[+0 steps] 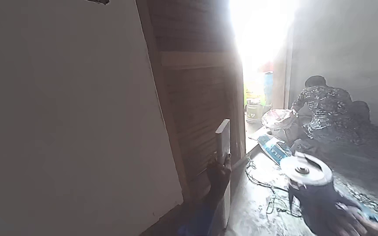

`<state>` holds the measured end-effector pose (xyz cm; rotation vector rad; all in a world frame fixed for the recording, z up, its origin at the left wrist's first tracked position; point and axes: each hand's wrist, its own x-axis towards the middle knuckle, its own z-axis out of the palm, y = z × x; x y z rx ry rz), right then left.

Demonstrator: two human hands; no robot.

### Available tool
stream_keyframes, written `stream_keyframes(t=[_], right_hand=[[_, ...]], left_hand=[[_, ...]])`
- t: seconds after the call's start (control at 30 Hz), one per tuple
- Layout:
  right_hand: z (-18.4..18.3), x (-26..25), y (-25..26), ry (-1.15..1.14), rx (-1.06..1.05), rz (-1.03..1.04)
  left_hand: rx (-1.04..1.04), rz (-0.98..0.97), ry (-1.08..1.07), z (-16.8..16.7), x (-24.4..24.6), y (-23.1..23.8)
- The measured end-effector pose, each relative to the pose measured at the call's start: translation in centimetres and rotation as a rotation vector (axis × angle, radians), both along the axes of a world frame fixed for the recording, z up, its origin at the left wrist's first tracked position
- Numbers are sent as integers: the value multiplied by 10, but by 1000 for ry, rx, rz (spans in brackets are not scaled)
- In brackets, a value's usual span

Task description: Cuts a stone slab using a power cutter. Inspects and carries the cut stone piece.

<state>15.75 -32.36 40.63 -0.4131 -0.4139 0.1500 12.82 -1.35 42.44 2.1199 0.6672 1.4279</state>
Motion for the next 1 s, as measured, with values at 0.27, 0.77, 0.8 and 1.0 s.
stream_keyframes(t=[0.27,0.77,0.8,1.0], right_hand=[[104,-9,105,-71,423,343],[104,-52,145,107,272,344],[104,-50,147,110,274,333],[109,-41,160,141,258,269]], left_hand=[[182,31,-128,-11,-7,3],[227,-30,-103,-15,-18,-7],[248,-23,-126,-17,-16,-6],[321,52,-130,-16,-12,-2]])
